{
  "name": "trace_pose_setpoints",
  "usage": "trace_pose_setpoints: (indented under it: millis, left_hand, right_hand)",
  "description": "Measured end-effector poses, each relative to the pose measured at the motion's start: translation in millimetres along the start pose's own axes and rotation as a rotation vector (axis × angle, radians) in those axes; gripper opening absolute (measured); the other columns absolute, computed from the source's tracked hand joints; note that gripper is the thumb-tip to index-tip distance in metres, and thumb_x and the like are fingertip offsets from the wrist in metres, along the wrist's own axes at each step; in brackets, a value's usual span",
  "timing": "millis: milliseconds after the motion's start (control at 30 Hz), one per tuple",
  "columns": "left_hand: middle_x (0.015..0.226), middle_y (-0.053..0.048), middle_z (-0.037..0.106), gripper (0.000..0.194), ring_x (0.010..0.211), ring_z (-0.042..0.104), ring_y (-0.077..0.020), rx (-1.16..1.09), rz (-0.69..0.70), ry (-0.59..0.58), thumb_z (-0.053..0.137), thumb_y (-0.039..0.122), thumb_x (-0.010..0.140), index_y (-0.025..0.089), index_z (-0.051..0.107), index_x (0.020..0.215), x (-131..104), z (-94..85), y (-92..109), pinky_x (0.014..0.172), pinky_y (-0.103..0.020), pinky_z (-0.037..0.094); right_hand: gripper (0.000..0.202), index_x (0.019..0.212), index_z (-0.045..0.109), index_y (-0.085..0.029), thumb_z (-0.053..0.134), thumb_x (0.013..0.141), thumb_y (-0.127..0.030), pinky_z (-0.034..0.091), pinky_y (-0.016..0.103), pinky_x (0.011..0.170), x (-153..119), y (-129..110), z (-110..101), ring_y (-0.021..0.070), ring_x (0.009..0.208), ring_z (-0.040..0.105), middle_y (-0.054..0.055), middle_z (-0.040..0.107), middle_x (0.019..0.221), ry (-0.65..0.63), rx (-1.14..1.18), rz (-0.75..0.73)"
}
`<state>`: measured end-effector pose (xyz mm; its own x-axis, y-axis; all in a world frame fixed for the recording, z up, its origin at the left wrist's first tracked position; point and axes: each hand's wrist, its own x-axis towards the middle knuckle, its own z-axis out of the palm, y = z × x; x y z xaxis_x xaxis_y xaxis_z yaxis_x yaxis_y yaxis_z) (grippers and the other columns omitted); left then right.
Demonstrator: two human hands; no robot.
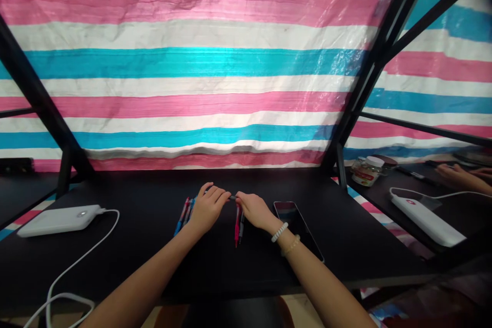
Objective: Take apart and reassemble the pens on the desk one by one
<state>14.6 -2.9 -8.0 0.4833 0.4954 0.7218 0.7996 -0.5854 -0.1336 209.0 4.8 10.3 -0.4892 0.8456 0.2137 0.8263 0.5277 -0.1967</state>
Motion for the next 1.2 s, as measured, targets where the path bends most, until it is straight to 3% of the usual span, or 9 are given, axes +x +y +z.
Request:
trace_pose_setpoints:
  millis: [100, 267, 533, 867, 967, 1033, 1100, 1200]
  left_hand:
    - [0.086, -0.007, 0.068, 0.023, 0.082, 0.06, -0.0215, 0.035, 0.016, -0.017, 0.043, 0.014, 0.099, 0.018, 0.065, 0.1, -1, 4.2, 1, 0.083, -0.038, 0.043]
    - [0.071, -0.008, 0.059, 0.028, 0.071, 0.054, -0.0238, 0.1, 0.002, -0.086, 0.039, 0.009, 0.094, 0.017, 0.062, 0.081, -3, 12.2, 10, 0.066, -0.037, 0.04]
    - [0.071, -0.009, 0.06, 0.023, 0.069, 0.053, -0.0252, 0.084, -0.081, -0.166, 0.044, 0.003, 0.083, 0.019, 0.059, 0.075, -3, 15.0, 14, 0.064, -0.038, 0.038]
    - [0.07, -0.007, 0.063, 0.024, 0.068, 0.056, -0.0233, 0.025, -0.143, -0.165, 0.045, 0.003, 0.084, 0.02, 0.059, 0.074, -2, 10.2, 11, 0.064, -0.035, 0.038]
    - [0.075, -0.006, 0.065, 0.022, 0.073, 0.058, -0.0228, 0.005, -0.089, -0.132, 0.045, 0.008, 0.091, 0.019, 0.063, 0.084, 1, 5.3, 5, 0.068, -0.035, 0.039]
    - [0.087, -0.007, 0.068, 0.019, 0.082, 0.059, -0.0231, -0.009, -0.044, -0.101, 0.048, 0.015, 0.095, 0.019, 0.064, 0.103, 2, 0.8, -3, 0.075, -0.036, 0.041]
    - [0.101, -0.008, 0.069, 0.027, 0.091, 0.059, -0.0237, -0.016, -0.018, -0.063, 0.05, 0.019, 0.097, 0.02, 0.058, 0.122, 2, -3.5, -13, 0.082, -0.038, 0.041]
    - [0.107, -0.009, 0.068, 0.029, 0.091, 0.058, -0.0228, -0.023, -0.009, -0.002, 0.047, 0.016, 0.098, 0.019, 0.056, 0.125, -1, -7.9, -29, 0.079, -0.036, 0.041]
  right_hand:
    - [0.026, 0.088, 0.061, -0.02, 0.04, 0.104, -0.023, 0.03, 0.024, 0.06, 0, -2, -2, 0.0136, 0.069, 0.064, 0.003, 0.071, 0.08, -0.032, 0.036, -0.017]
    - [0.019, 0.09, 0.063, -0.02, 0.047, 0.1, -0.023, 0.032, 0.025, 0.061, -1, -5, 0, 0.0191, 0.073, 0.068, 0.007, 0.073, 0.08, -0.038, -0.004, 0.027]
    - [0.018, 0.094, 0.063, -0.02, 0.047, 0.1, -0.024, 0.035, 0.027, 0.063, -1, -6, 8, 0.0215, 0.079, 0.068, 0.01, 0.073, 0.087, -0.003, -0.115, 0.001]
    - [0.019, 0.091, 0.062, -0.016, 0.044, 0.098, -0.016, 0.032, 0.034, 0.084, -1, -12, 9, 0.0239, 0.09, 0.059, 0.012, 0.071, 0.088, 0.096, -0.116, -0.117]
    - [0.02, 0.09, 0.062, -0.016, 0.044, 0.099, -0.015, 0.032, 0.034, 0.083, 2, -9, 7, 0.0243, 0.093, 0.057, 0.012, 0.07, 0.089, 0.141, -0.08, -0.094]
    - [0.019, 0.09, 0.061, -0.017, 0.044, 0.098, -0.014, 0.033, 0.032, 0.08, 3, -4, 4, 0.0232, 0.091, 0.056, 0.01, 0.068, 0.088, 0.171, -0.04, -0.068]
    - [0.021, 0.089, 0.061, -0.017, 0.043, 0.099, -0.014, 0.034, 0.03, 0.076, 4, 5, 0, 0.0215, 0.086, 0.056, 0.008, 0.067, 0.087, 0.194, 0.018, -0.038]
    - [0.03, 0.082, 0.06, -0.017, 0.037, 0.101, -0.016, 0.036, 0.027, 0.072, 4, 18, -4, 0.0187, 0.079, 0.057, 0.006, 0.064, 0.081, 0.197, 0.135, 0.0]
